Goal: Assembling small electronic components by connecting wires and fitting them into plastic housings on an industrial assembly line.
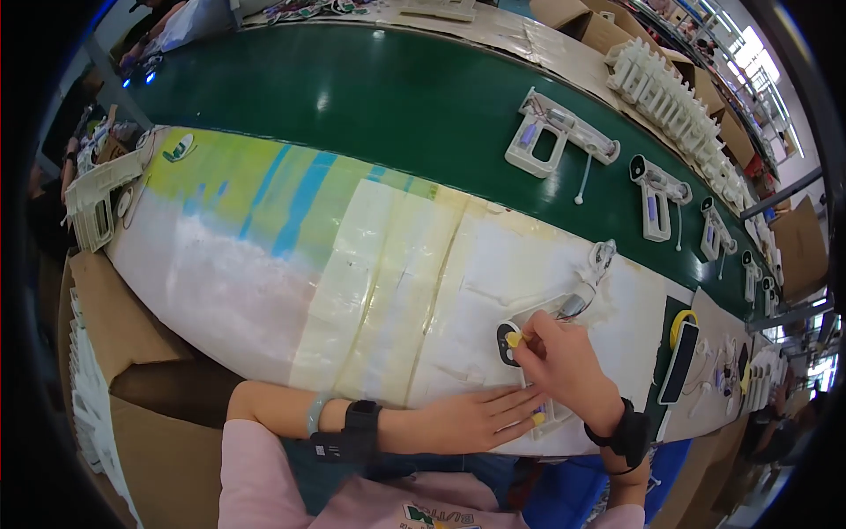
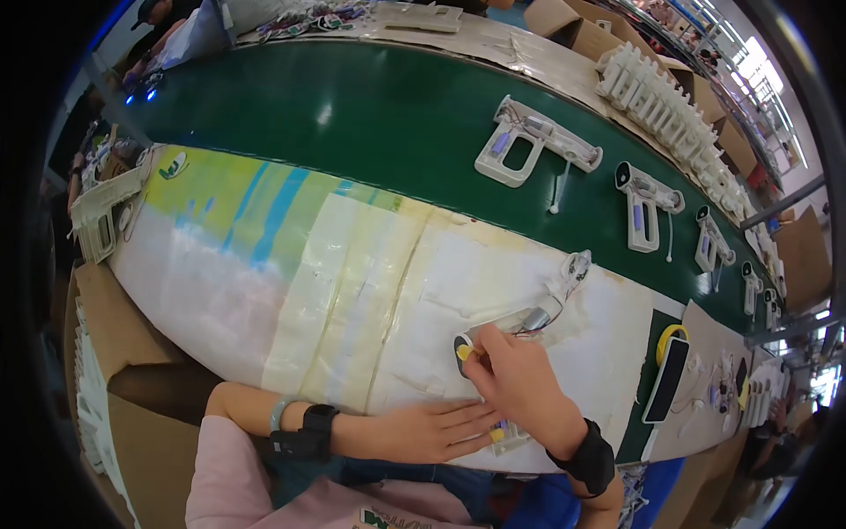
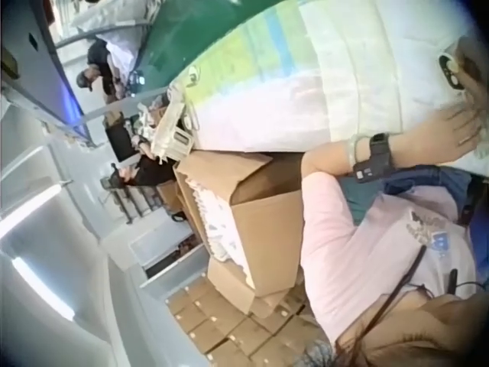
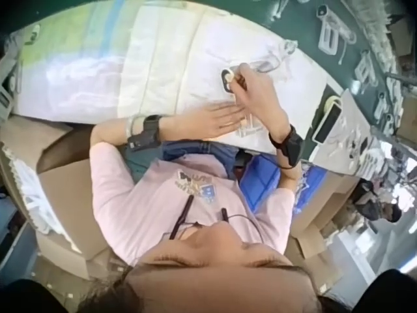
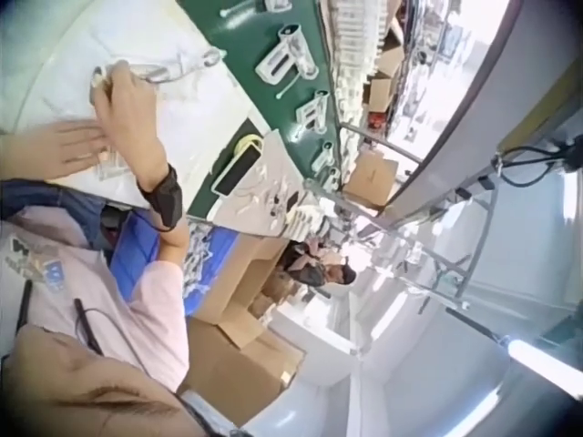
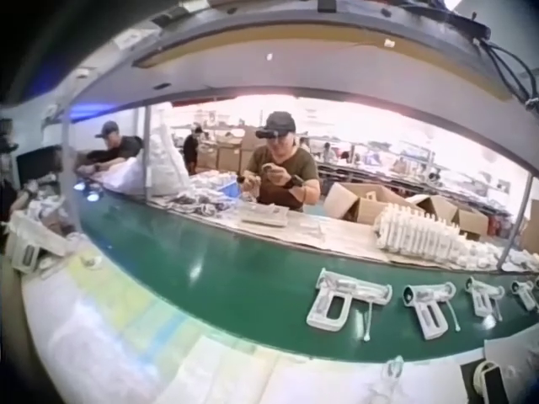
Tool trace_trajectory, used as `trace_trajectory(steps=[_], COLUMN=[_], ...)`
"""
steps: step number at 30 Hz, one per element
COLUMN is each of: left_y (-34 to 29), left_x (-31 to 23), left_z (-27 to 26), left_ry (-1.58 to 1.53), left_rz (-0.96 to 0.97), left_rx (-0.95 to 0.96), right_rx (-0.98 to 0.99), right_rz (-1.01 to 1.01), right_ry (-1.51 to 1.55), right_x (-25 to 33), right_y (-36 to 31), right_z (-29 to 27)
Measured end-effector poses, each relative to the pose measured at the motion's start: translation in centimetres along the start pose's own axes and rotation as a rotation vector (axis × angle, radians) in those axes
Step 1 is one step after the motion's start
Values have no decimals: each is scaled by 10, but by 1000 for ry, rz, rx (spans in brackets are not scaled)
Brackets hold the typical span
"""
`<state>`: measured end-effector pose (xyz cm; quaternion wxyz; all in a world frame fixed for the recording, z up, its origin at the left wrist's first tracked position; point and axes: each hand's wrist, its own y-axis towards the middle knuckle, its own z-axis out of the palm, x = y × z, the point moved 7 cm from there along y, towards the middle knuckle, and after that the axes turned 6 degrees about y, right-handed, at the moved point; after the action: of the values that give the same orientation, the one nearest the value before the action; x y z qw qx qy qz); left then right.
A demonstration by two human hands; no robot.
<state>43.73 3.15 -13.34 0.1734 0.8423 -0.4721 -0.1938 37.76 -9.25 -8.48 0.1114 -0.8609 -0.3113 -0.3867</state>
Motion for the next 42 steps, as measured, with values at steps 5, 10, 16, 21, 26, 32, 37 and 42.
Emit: trace_trajectory(steps=[5,10,16,21,26,32,37,42], left_y=[-4,-12,-12,-14,-11,-15,-15,-13], left_x=[5,8,5,3,7,12,9,13], left_z=[5,11,13,12,9,12,12,-4], left_ry=[-46,-129,-70,-122,-129,-133,-131,-218], left_rz=[-17,-45,-37,-50,-28,-34,-14,-49], left_rx=[25,34,-22,-7,60,70,77,-60], right_rx=[27,81,29,14,53,103,63,76], right_rz=[64,52,87,24,158,119,133,367], right_ry=[-138,-247,-253,-396,-171,-226,-292,-25], right_x=[8,20,11,16,5,13,15,-7], right_y=[5,12,9,5,13,18,18,6], right_z=[4,12,19,28,9,14,16,8])
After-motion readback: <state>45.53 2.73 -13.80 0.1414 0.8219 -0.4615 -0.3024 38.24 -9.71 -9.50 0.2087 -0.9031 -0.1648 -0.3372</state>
